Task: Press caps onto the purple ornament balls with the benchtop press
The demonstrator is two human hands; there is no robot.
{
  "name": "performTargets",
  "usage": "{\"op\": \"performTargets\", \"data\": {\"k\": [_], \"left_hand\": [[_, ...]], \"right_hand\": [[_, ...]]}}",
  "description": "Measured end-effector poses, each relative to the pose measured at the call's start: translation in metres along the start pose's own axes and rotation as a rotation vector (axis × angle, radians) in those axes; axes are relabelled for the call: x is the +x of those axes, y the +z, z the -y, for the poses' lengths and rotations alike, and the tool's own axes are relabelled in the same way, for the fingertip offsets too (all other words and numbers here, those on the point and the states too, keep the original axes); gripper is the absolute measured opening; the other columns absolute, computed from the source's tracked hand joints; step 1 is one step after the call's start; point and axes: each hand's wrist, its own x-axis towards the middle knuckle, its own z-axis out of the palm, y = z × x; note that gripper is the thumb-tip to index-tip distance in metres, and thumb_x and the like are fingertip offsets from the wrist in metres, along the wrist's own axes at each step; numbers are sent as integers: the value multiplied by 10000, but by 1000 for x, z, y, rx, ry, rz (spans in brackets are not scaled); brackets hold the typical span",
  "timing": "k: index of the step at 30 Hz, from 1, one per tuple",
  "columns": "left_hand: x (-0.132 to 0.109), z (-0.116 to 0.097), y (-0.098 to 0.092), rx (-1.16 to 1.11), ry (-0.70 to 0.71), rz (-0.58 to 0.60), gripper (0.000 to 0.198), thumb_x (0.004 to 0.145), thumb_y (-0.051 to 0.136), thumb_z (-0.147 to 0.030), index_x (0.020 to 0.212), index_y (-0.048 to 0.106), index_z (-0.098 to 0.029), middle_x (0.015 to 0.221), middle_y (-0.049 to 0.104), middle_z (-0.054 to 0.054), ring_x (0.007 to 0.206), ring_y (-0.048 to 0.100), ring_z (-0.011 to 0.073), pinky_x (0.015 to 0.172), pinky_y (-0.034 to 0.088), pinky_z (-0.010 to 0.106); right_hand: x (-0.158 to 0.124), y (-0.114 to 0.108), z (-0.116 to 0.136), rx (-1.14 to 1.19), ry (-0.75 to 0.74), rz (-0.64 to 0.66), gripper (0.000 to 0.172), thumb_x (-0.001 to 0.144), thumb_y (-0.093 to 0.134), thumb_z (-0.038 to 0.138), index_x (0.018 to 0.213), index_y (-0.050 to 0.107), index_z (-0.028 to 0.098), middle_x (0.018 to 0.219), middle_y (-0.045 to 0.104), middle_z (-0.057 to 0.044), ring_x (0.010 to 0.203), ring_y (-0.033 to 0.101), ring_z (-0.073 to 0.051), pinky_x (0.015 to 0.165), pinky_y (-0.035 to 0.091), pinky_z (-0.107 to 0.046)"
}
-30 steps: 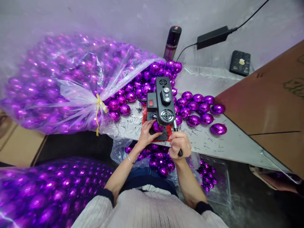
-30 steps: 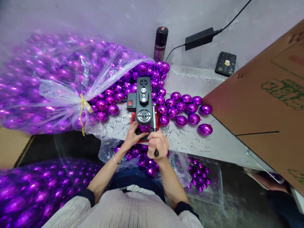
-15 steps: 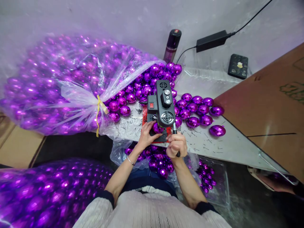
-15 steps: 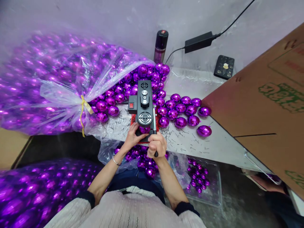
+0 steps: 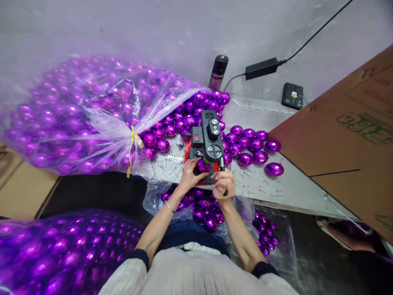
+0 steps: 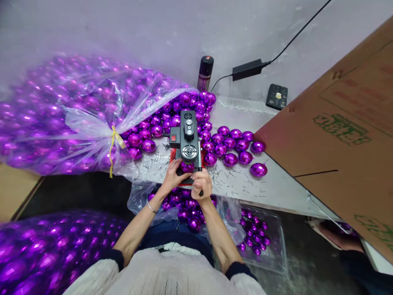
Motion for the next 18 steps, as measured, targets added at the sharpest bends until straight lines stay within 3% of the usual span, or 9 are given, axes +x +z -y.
{"op": "performTargets", "data": {"k": [3,6,9,12,15,17,18], "left_hand": [[2,0,1,0,12,-3,676,791,922,-473,1356,668,-200,1312,745,142,1253,698,320,1131,525,531],[-6,-1,-2,34,42,-18,678,834,879,-504,1401,638,-221,1346,733,145,1277,689,323,1143,516,546],[-32,-5,-12,94,168,-16,666,905,805,-511,1467,598,-220,1369,719,162,1299,678,320,1164,500,550],[-66,-9,-26,195,307,123,612,932,769,-509,1465,627,-242,1352,724,159,1273,687,304,1179,483,532],[-85,-9,-39,253,354,271,780,792,813,-723,1413,683,-270,1366,715,166,1279,672,331,1177,473,529],[-78,-6,-49,261,322,221,952,699,744,-892,1397,694,-247,1367,708,185,1286,661,360,1166,473,539],[-68,-3,-54,270,277,138,967,726,683,-922,1399,689,-228,1368,703,196,1289,657,366,1158,476,539]], "right_hand": [[22,-2,11,-25,37,-45,354,1048,423,260,701,493,238,694,567,33,559,576,-120,560,482,-303],[48,-6,27,-94,161,-6,341,1032,478,244,696,534,234,693,594,10,603,580,-137,561,440,-312],[64,-10,37,-76,181,22,327,1025,507,216,702,560,229,699,617,7,631,598,-138,580,440,-311],[62,-12,37,-66,136,41,333,1018,520,198,689,563,230,679,623,7,657,623,-148,610,457,-316],[54,-13,33,-71,131,51,337,1019,510,210,688,574,233,658,615,6,638,621,-159,601,461,-327],[50,-13,32,-64,126,42,341,1016,511,209,682,572,233,643,606,10,615,611,-159,578,453,-324],[50,-13,31,-61,121,37,341,1014,514,206,679,571,233,641,605,11,608,609,-157,568,448,-321]]}}
